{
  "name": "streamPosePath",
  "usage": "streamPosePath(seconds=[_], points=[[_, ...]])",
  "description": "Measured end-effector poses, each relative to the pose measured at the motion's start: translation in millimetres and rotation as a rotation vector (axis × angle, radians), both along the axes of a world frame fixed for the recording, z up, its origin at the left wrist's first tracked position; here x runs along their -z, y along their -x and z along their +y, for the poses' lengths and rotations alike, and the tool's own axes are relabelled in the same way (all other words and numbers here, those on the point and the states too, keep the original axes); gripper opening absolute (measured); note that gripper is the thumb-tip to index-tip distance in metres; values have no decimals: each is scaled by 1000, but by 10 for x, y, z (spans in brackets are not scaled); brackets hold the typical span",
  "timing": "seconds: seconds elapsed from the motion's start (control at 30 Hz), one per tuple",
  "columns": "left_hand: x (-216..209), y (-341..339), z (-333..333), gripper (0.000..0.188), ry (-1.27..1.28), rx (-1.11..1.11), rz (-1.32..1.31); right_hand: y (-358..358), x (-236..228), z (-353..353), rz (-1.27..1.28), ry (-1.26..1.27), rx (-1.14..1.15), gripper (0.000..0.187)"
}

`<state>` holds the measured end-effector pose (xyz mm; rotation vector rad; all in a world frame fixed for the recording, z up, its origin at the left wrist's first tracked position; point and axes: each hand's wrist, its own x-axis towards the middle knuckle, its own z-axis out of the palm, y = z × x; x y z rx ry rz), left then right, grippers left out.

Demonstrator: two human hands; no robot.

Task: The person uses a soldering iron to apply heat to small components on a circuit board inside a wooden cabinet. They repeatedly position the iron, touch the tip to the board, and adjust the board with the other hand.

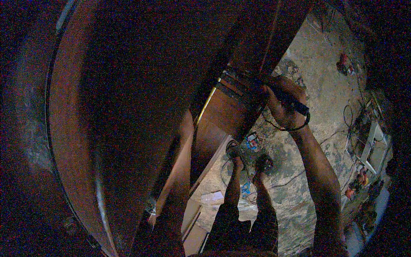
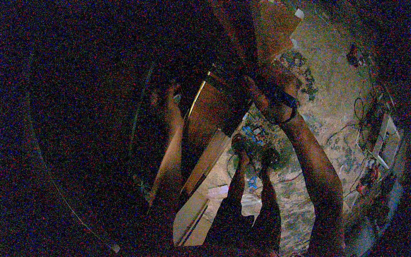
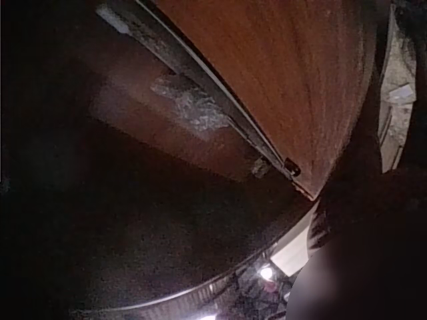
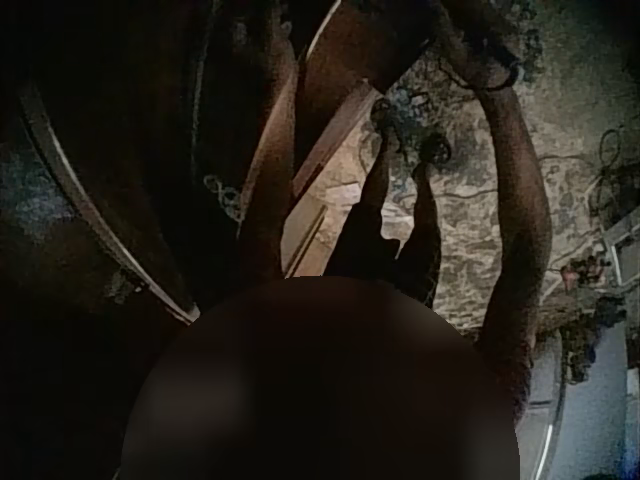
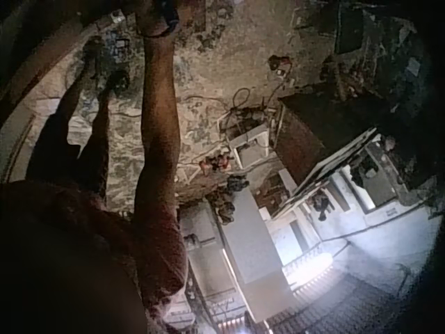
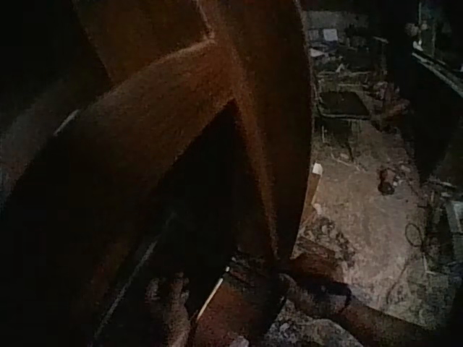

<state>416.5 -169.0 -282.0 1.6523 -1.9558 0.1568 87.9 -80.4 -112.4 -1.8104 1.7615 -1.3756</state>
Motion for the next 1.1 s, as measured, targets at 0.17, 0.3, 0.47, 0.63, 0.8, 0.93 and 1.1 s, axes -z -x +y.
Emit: streamPosePath(seconds=[0.17, 0.3, 0.47, 0.63, 0.8, 0.93, 1.1], points=[[23, 97, -158, 43, -9, -59, -356, -3, 34, -26, -32, -11, 1, 14], [-433, 383, -200, 40, -63, -45, -547, -11, 39, 28, -72, 26, -7, 16], [-1123, 832, -119, 37, -280, 17, 723, -11, 52, 54, -81, 28, 0, 17], [-1365, 937, -4, 26, -350, -41, 1269, -26, 61, 71, -108, 51, 36, 18], [-1438, 941, 176, 22, -261, -5, 1089, -16, 49, 90, -90, 14, -5, 19], [-1359, 972, 342, 21, -202, -26, 963, -8, 60, 66, -86, 36, -30, 20], [-1220, 720, 443, 64, -404, 73, 69, 2, 90, 62, -77, 13, -36, 19]])
